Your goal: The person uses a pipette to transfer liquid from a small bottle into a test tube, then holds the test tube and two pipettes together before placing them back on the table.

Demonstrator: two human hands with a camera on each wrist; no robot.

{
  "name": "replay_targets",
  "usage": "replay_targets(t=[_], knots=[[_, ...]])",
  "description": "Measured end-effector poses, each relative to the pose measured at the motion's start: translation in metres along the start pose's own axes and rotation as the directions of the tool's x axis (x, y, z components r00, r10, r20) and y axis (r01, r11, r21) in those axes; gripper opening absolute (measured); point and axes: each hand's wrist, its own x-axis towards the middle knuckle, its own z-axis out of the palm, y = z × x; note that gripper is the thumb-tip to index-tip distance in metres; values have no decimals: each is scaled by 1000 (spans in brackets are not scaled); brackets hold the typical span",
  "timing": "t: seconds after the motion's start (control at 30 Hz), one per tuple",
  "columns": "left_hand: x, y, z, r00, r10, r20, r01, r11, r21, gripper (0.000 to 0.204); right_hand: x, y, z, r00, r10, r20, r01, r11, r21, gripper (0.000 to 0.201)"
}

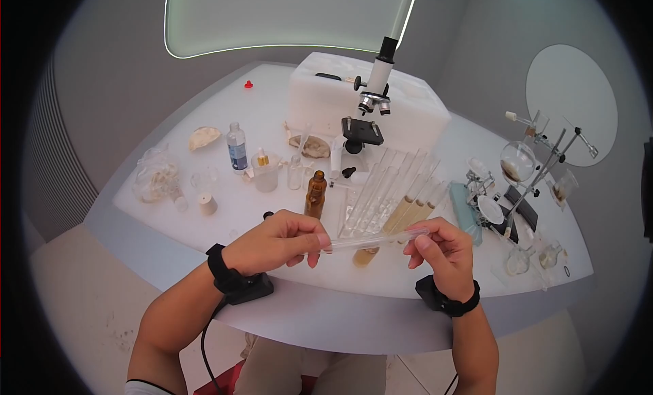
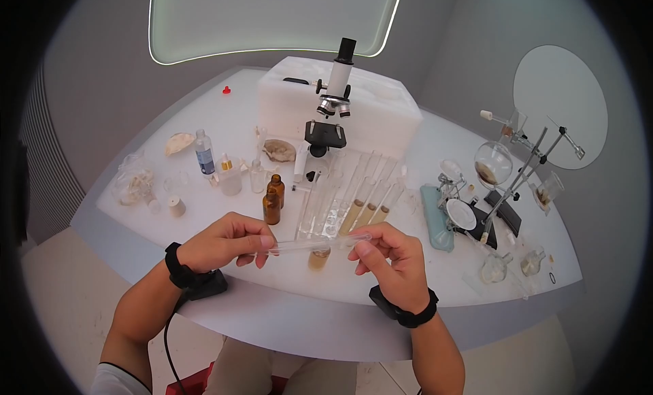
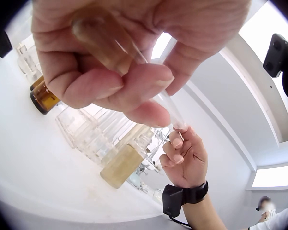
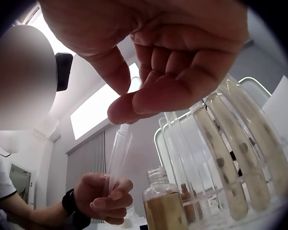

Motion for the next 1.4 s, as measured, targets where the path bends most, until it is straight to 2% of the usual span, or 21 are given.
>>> replay_targets(t=[0.1,0.4,0.9,1.4], knots=[[0,0,0,1000,2,13,-2,1000,4,25,-1,6,0,998,25,64,-24,999,-21,18],[0,1,1,999,-8,53,8,1000,7,24,0,6,2,992,19,128,-4,994,-112,15],[0,2,2,998,-17,64,16,1000,16,23,0,2,5,988,17,155,18,974,-224,13],[0,3,2,998,-24,60,23,1000,21,23,0,1,5,984,35,178,3,978,-208,12]])
